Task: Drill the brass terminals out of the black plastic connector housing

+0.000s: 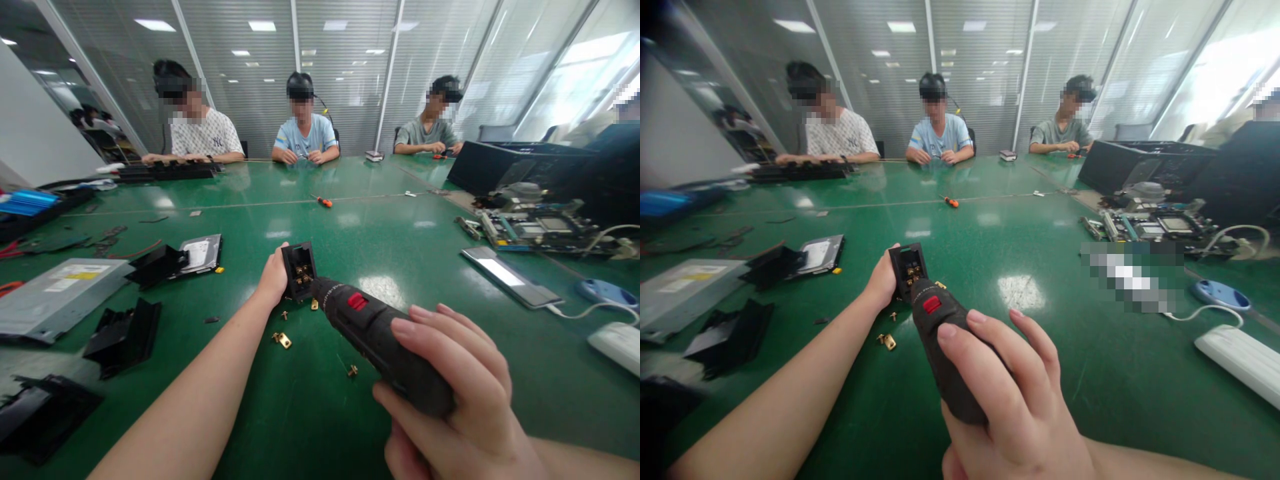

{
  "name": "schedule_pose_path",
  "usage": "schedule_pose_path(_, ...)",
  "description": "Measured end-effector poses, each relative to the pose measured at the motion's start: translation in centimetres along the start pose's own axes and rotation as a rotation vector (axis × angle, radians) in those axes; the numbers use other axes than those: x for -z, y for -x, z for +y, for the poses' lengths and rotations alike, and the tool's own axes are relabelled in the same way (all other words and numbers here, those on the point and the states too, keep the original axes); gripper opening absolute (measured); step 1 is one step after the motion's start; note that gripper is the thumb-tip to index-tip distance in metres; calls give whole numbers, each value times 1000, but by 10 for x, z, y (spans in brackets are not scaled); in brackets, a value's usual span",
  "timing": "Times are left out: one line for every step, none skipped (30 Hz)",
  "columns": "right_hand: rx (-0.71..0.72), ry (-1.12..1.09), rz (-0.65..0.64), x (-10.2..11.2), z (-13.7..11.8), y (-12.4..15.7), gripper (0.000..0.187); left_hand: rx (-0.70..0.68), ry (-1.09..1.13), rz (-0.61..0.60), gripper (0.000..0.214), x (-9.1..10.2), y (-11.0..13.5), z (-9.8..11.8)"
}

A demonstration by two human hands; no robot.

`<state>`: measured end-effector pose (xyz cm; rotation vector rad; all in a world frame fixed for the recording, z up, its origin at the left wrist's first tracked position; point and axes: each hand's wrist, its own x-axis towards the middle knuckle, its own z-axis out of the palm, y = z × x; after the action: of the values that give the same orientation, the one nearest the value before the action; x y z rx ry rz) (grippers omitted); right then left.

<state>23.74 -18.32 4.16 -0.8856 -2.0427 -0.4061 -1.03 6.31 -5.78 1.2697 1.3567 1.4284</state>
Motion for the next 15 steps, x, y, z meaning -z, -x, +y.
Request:
schedule_pose_path(-1, 3, 18, -1, 1, -1, 31, -7, 0, 5, 49, 0, 0, 0)
schedule_pose_path(-6, 4, 26, -2, 1, -2, 32, -12, 1, 8, 49, 0, 0, 0)
schedule_pose_path(-11, 4, 20, -3, 2, -2, 35, -14, 3, 8, 50, 0, 0, 0)
schedule_pose_path(-14, 6, 11, -3, 2, -2, 38, -16, 3, 7, 51, -1, 0, 1)
schedule_pose_path(-18, 14, 2, -4, 2, -2, 42, -17, 1, 4, 52, -1, 1, 2)
schedule_pose_path(-21, 25, 3, -5, 1, 0, 48, -16, -3, -2, 54, -1, 1, 3)
schedule_pose_path(-21, 29, 14, -7, 0, 2, 55, -15, -6, -11, 55, -1, 2, 3)
schedule_pose_path(-29, 20, 40, -9, -1, 5, 65, -12, -7, -20, 57, -1, 2, 4)
schedule_pose_path(-55, -1, 73, -11, -2, 9, 78, -10, -5, -30, 57, -1, 3, 5)
schedule_pose_path(-91, -38, 103, -14, -3, 12, 91, -8, -2, -38, 58, -1, 3, 5)
schedule_pose_path(-163, -83, 125, -16, -5, 15, 102, -7, 0, -44, 57, -1, 3, 5)
schedule_pose_path(-232, -126, 119, -18, -5, 18, 108, -6, 2, -48, 57, -1, 4, 6)
schedule_pose_path(-296, -173, 102, -20, -6, 19, 112, -9, 0, -45, 56, -1, 4, 6)
schedule_pose_path(-344, -225, 77, -21, -6, 19, 115, -10, -4, -37, 56, -1, 4, 7)
schedule_pose_path(-371, -278, 51, -21, -5, 18, 116, -7, -8, -25, 55, -1, 5, 7)
